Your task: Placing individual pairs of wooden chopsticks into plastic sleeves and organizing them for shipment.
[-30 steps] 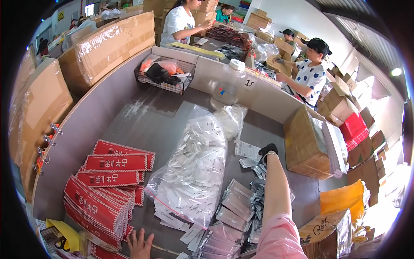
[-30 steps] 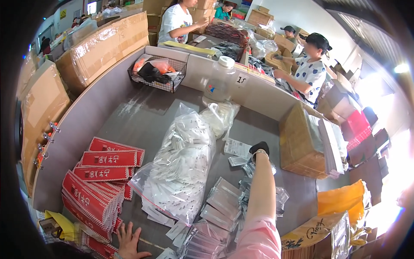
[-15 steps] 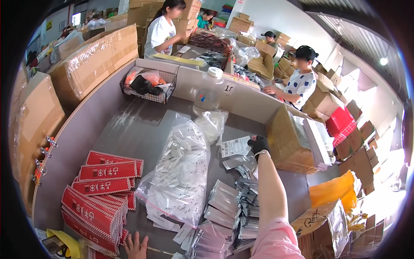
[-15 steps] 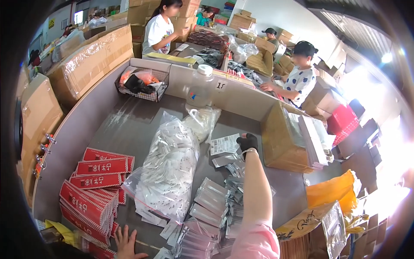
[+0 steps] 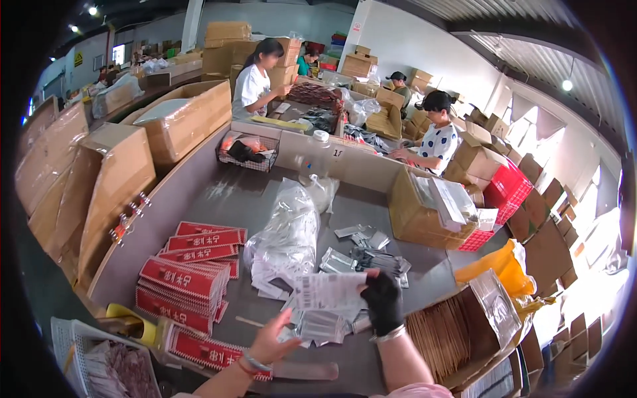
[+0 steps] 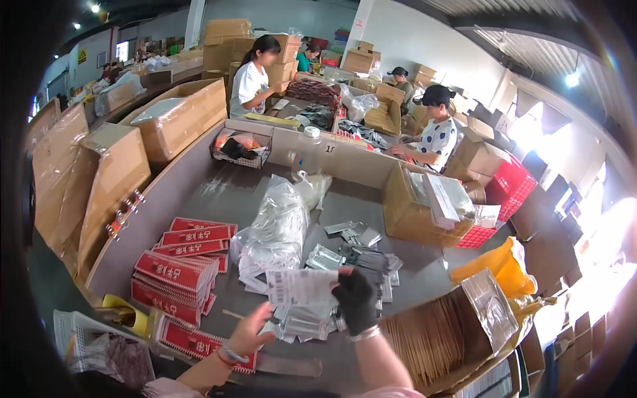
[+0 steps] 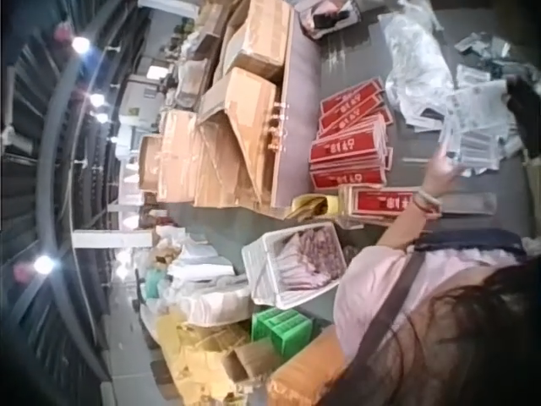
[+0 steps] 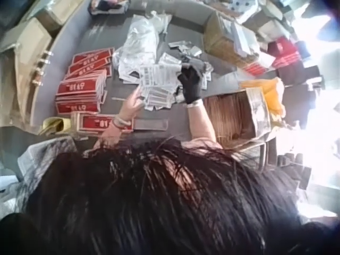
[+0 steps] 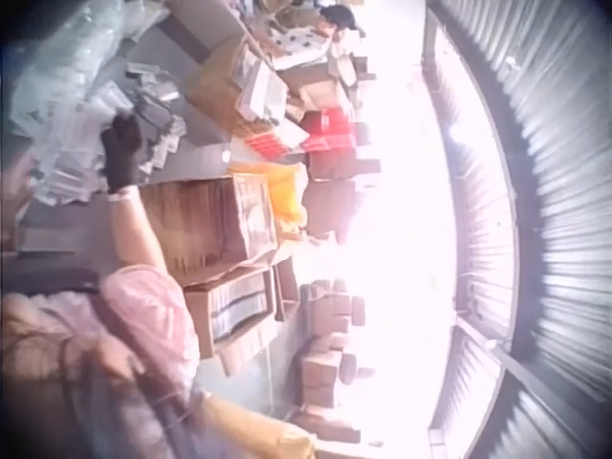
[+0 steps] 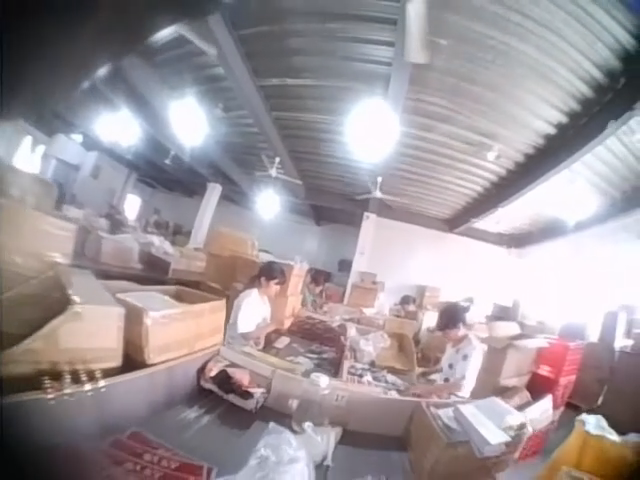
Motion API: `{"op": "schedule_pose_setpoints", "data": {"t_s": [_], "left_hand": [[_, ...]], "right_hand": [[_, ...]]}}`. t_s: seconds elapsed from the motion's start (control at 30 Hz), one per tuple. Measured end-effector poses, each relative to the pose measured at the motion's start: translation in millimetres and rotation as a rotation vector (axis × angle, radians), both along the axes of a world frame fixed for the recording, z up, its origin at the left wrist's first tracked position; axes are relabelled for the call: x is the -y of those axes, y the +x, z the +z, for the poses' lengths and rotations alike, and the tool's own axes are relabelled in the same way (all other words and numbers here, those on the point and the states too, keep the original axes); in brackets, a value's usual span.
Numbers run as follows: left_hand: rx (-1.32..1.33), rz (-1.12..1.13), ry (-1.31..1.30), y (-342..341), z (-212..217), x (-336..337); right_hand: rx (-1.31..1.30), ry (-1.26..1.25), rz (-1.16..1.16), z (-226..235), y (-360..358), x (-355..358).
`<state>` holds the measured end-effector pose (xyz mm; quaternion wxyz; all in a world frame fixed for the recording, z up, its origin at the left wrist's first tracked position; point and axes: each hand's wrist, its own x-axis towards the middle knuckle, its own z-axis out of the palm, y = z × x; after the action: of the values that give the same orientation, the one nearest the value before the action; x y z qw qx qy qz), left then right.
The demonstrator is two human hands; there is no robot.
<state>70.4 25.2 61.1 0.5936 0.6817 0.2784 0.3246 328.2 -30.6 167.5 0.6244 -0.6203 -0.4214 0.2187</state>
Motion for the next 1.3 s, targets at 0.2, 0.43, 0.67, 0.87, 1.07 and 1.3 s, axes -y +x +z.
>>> {"op": "schedule_pose_setpoints", "data": {"t_s": [0.2,0.43,0.67,0.87,1.07,1.3], "left_hand": [[0.448,0.087,-0.731,15.2,30.5,46.2],[0.594,0.291,-0.537,-26.4,77.0,28.8],[0.338,0.333,-0.145,-40.7,76.7,38.3],[0.176,0.198,0.112,-37.1,73.8,37.2],[0.091,0.211,0.15,-26.7,95.6,39.0],[-0.139,0.008,0.418,-24.5,109.1,42.0]], "right_hand": [[-0.381,0.048,0.015,-29.5,-70.1,64.2],[-0.344,0.23,-0.108,-4.4,-66.7,88.9],[-0.476,0.243,-0.112,2.1,-80.3,101.4],[-0.431,0.195,-0.095,2.0,-83.7,107.6],[-0.432,0.219,-0.033,13.5,-85.5,108.7],[0.491,-0.047,0.186,39.2,-115.4,103.5]]}}
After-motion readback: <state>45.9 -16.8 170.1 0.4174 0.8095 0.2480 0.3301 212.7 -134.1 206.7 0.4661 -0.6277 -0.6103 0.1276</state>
